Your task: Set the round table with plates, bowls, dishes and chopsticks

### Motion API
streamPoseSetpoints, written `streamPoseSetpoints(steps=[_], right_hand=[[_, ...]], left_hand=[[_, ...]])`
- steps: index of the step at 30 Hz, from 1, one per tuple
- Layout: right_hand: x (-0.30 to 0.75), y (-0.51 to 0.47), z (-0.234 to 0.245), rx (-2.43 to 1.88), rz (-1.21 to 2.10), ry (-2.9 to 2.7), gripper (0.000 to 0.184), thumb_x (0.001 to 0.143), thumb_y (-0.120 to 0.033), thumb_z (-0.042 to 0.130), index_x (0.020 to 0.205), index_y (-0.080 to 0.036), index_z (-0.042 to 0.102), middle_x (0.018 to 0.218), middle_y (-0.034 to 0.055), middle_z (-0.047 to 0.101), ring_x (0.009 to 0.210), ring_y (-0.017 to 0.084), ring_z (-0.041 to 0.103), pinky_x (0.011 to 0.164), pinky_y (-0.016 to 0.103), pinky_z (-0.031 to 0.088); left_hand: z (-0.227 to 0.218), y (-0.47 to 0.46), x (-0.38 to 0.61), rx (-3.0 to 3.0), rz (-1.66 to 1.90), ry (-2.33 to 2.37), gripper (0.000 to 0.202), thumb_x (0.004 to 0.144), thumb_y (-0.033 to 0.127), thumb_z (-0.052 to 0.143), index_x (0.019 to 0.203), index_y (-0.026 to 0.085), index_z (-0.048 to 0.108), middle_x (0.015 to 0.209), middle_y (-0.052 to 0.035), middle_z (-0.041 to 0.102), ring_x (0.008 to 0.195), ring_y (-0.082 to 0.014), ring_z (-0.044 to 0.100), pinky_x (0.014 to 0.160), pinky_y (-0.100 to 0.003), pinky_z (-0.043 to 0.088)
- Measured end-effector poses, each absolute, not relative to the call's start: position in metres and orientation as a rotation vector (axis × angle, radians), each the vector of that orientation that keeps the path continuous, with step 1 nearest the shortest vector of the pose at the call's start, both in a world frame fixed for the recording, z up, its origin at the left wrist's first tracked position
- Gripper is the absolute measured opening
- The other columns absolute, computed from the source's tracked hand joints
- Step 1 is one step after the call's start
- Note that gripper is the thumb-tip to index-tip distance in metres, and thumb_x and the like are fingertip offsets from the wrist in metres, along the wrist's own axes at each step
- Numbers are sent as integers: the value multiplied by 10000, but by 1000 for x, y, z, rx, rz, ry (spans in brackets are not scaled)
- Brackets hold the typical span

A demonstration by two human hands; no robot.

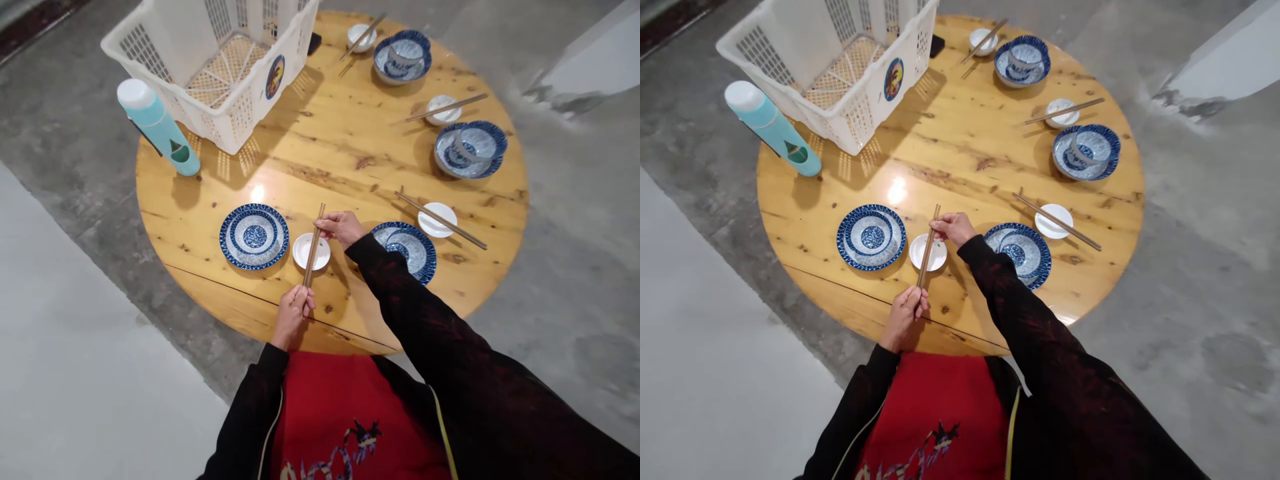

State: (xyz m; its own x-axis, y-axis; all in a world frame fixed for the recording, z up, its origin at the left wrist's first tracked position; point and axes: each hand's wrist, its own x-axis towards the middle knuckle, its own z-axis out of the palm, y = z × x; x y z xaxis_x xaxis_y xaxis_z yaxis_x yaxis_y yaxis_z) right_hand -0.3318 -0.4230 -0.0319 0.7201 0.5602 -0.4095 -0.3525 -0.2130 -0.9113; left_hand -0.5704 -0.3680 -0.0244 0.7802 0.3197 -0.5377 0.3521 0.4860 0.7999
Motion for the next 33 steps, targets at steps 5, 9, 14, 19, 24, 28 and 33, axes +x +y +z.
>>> streamPoseSetpoints(steps=[5,9,14,19,24,28,33], right_hand=[[-321,-413,-44,-1658,771,-178,262,600,-327,854,597,-144,666,515,-5,602,491,94,513,475,220,412],[-321,-411,-54,-1658,809,-131,272,607,-331,849,590,-150,647,503,-4,590,472,101,504,456,226,405],[-323,-408,-62,-1641,822,-95,238,637,-289,828,592,-147,643,519,7,613,481,108,535,473,225,429],[-323,-405,-63,-1636,814,-108,217,648,-275,810,586,-146,647,533,6,623,479,99,529,482,222,444],[-323,-404,-64,-1642,814,-114,221,647,-287,807,578,-149,649,515,6,616,466,98,521,445,209,421],[-321,-403,-64,-1658,832,-110,235,647,-289,814,568,-154,639,473,-7,590,445,102,520,425,205,425],[-319,-400,-62,-1658,856,-97,220,668,-250,809,574,-143,641,480,-6,598,452,109,555,445,204,461]], left_hand=[[-32,-367,-559,1080,-1,742,414,828,579,618,793,167,599,610,18,555,448,-60,362,432,-205,250],[-40,-367,-556,1060,-23,778,419,802,587,634,787,170,591,600,21,557,433,-57,350,416,-201,227],[-42,-370,-556,1052,-37,787,402,821,568,622,810,167,587,601,23,559,426,-57,357,409,-196,242],[-41,-371,-556,1064,-16,780,396,836,560,619,812,166,590,614,20,567,438,-56,368,418,-191,247],[-42,-369,-555,1091,-4,793,407,832,575,614,809,169,594,618,15,570,445,-61,364,424,-198,242],[-40,-367,-553,1123,-7,785,403,830,571,608,804,169,591,626,7,577,460,-67,374,440,-202,250],[-39,-366,-551,1134,1,774,417,822,583,608,808,167,590,618,9,571,462,-70,376,449,-205,265]])
